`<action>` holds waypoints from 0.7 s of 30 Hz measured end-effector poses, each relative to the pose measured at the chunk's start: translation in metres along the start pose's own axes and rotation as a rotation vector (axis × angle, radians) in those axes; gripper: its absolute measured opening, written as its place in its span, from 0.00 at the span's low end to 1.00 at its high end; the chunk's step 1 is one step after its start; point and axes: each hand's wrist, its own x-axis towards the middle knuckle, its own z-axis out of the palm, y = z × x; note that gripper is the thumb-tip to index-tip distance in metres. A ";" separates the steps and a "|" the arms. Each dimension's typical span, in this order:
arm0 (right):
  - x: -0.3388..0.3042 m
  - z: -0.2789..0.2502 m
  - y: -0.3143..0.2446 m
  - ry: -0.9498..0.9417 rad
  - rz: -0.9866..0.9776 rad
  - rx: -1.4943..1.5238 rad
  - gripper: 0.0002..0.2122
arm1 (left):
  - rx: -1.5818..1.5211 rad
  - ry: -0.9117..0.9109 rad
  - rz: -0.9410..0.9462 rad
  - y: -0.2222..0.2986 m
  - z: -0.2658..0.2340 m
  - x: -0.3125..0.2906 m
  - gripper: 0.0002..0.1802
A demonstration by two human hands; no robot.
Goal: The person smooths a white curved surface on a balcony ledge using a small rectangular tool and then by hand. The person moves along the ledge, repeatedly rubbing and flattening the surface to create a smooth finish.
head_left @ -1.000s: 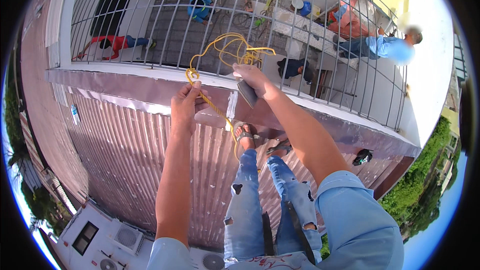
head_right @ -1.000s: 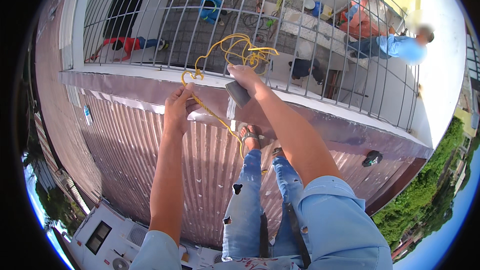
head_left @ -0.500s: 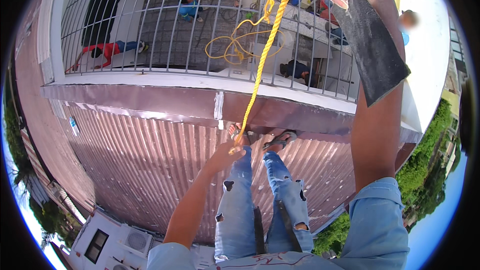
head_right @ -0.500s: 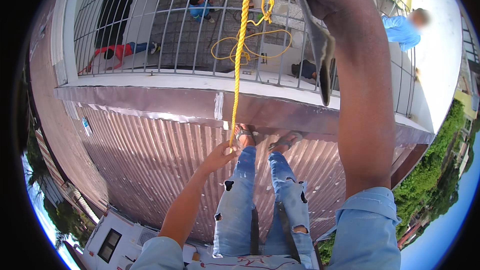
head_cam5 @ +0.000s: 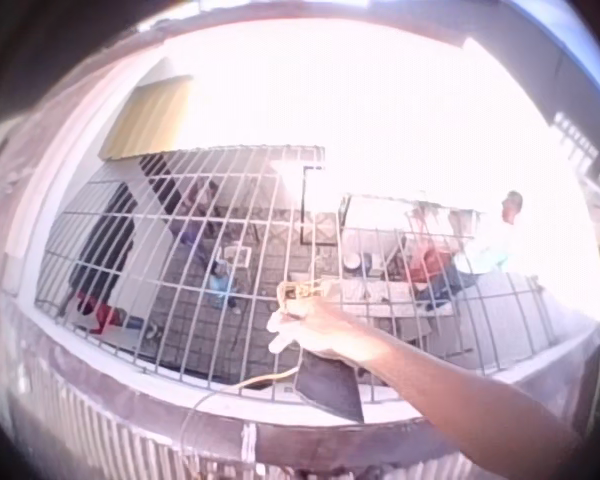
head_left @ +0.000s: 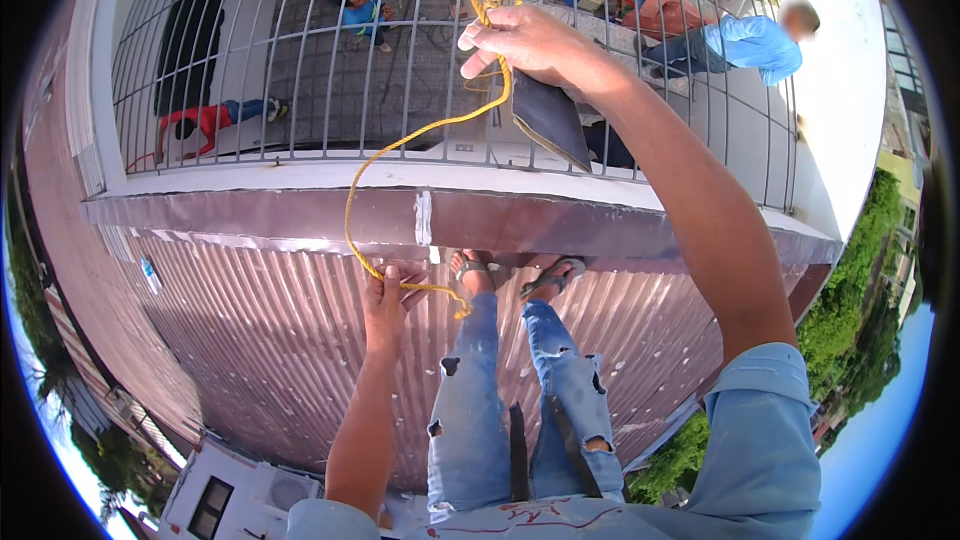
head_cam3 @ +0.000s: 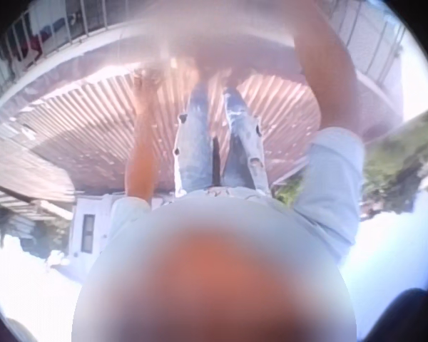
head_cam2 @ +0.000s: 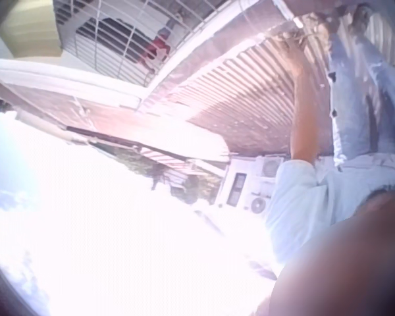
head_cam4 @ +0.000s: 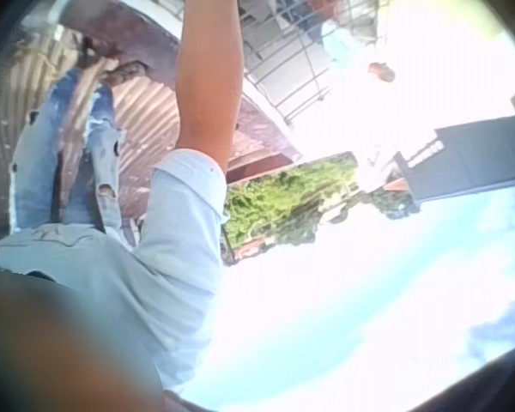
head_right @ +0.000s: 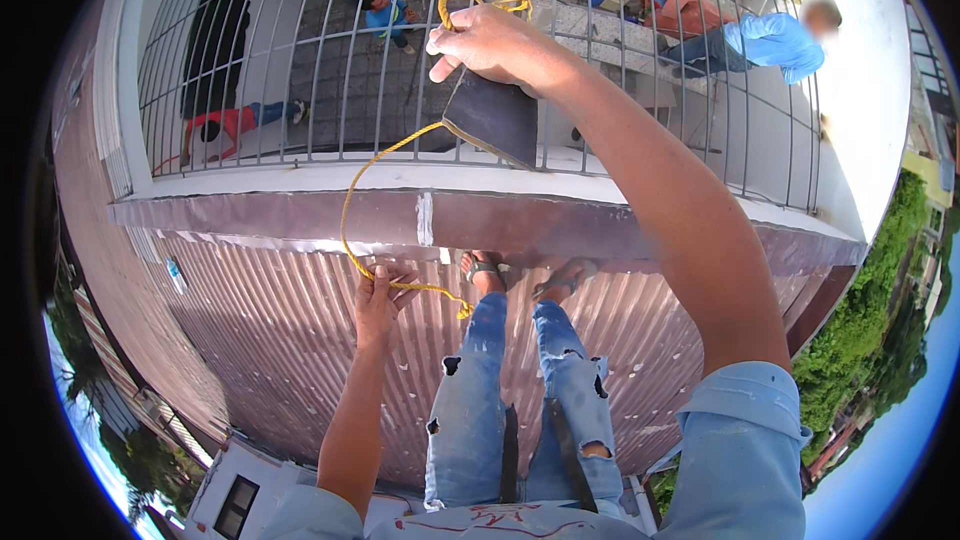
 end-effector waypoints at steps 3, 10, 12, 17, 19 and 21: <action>0.005 0.038 0.073 -0.005 0.002 -0.105 0.20 | -0.117 -0.118 0.129 0.072 0.042 0.022 0.19; -0.041 0.048 0.173 0.364 0.181 -0.182 0.26 | 0.112 -0.264 0.010 0.153 0.143 0.144 0.19; -0.079 0.038 0.204 0.409 0.222 -0.037 0.27 | 0.298 -0.285 -0.056 0.166 0.167 0.171 0.19; -0.194 0.039 0.284 0.555 0.516 0.319 0.23 | 0.955 -0.510 0.048 0.170 0.234 0.223 0.22; -0.237 0.053 0.304 0.622 0.566 0.476 0.21 | 1.138 -0.546 0.215 0.155 0.259 0.233 0.26; -0.273 0.072 0.317 0.656 0.549 0.441 0.21 | 1.207 -0.517 0.419 0.143 0.283 0.240 0.32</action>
